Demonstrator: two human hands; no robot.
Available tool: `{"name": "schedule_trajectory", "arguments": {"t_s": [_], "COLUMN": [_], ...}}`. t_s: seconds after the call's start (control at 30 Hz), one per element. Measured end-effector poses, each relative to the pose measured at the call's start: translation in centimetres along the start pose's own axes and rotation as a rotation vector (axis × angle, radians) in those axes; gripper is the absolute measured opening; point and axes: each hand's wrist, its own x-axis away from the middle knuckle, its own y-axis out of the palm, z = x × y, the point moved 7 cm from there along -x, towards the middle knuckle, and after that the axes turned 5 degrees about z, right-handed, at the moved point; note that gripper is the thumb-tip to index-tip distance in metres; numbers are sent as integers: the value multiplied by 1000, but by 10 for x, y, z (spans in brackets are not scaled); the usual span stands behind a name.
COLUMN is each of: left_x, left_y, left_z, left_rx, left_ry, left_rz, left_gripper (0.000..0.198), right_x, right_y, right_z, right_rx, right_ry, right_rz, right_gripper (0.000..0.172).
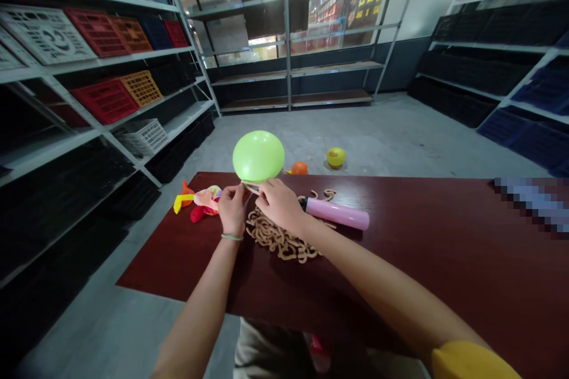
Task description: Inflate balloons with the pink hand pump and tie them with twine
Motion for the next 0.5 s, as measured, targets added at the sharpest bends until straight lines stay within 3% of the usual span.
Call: {"name": "schedule_trajectory", "arguments": {"t_s": [0.1,0.17,0.37,0.5], "left_x": [0,1,2,3], "left_y": [3,4,9,13], "left_z": [-1,1,12,6], "left_rx": [43,49,-233,-197], "left_ry": [-45,-65,44,-29], "left_rz": [-47,-80,-265,-346], "left_gripper": [29,27,13,18], "right_x": [5,5,-7,-12], "right_y": [-16,-22,-27,-30], "right_z": [-24,-30,-18,-8], "right_rx": [134,190,210,168], "right_ry": [-294,-412,-464,-461], "right_rz": [-21,-48,-82,-81], "right_gripper": [13,14,11,12]}}
